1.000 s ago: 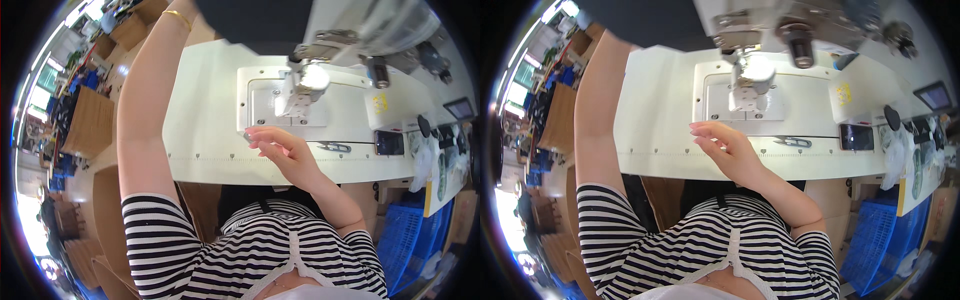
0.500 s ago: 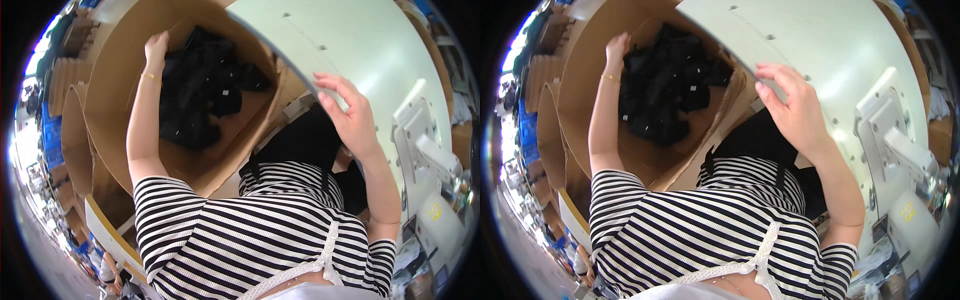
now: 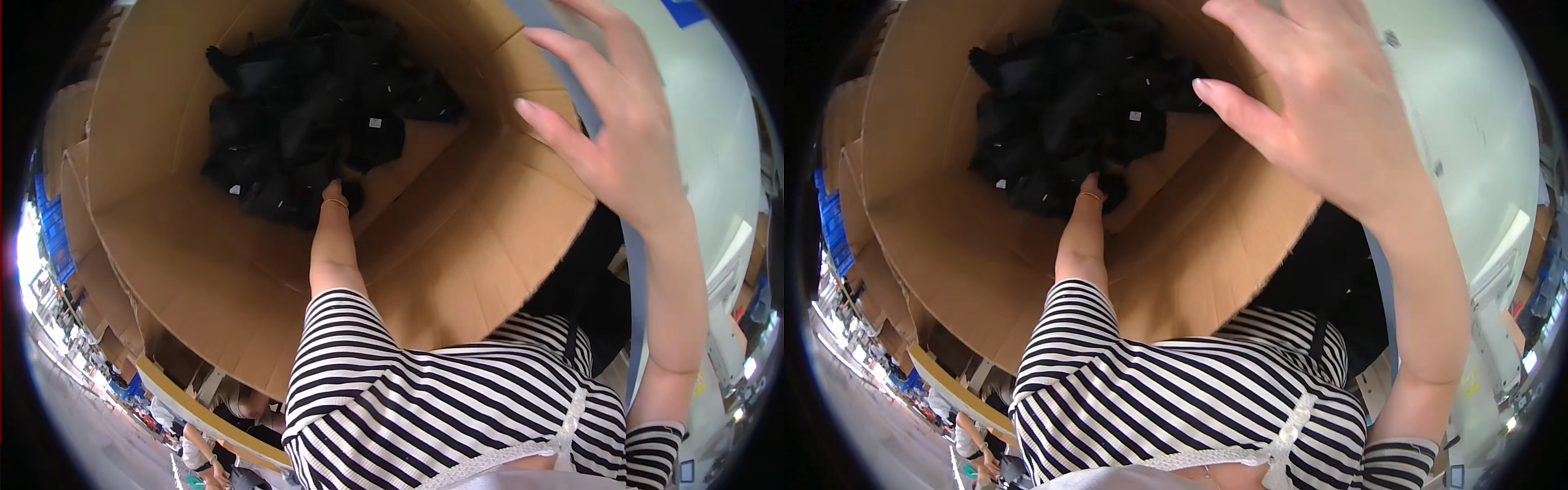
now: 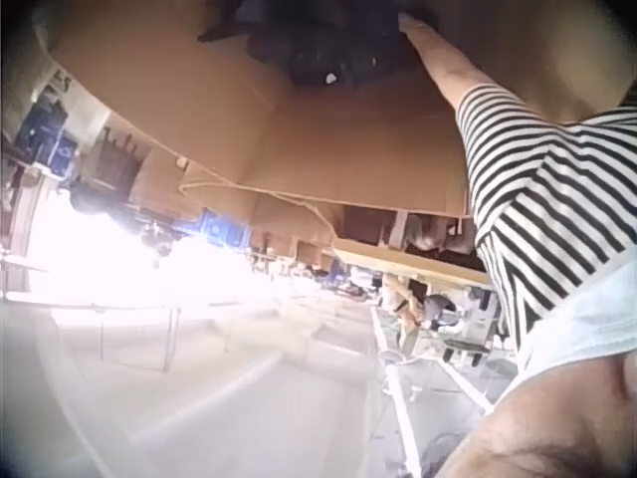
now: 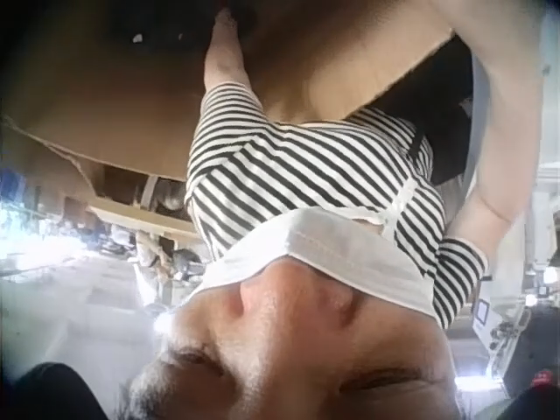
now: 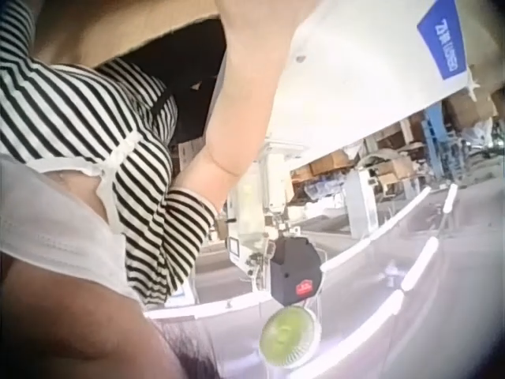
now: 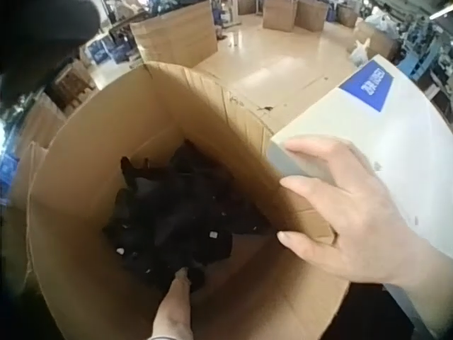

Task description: Sewing upper panels and component parts of shoes using an industrial sewing machine.

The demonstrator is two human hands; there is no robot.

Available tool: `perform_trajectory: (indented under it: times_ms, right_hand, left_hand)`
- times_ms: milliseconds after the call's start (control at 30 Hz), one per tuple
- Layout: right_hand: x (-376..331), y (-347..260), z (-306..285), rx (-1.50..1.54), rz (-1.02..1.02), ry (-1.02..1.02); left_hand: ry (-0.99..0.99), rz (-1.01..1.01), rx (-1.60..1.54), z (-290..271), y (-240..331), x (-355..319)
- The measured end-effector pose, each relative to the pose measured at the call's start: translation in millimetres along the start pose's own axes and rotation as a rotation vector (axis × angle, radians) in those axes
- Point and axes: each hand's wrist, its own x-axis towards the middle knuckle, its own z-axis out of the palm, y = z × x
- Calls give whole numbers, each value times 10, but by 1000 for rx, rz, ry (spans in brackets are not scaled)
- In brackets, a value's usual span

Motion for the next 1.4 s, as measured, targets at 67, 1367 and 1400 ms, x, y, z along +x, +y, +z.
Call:
perform_trajectory:
  times_ms: [67,1367,1400]
  right_hand:
    - [1,110,88,-65,-38,31]
    - [57,-18,-46,102,111,141]
    - [64,-38,-31,100,105,183]
  left_hand:
    - [-19,-149,-443,-108,45,-12]
    - [-9,941,-26,-330,1999,-1377]
    - [-50,968,-22,-505,1899,-1527]
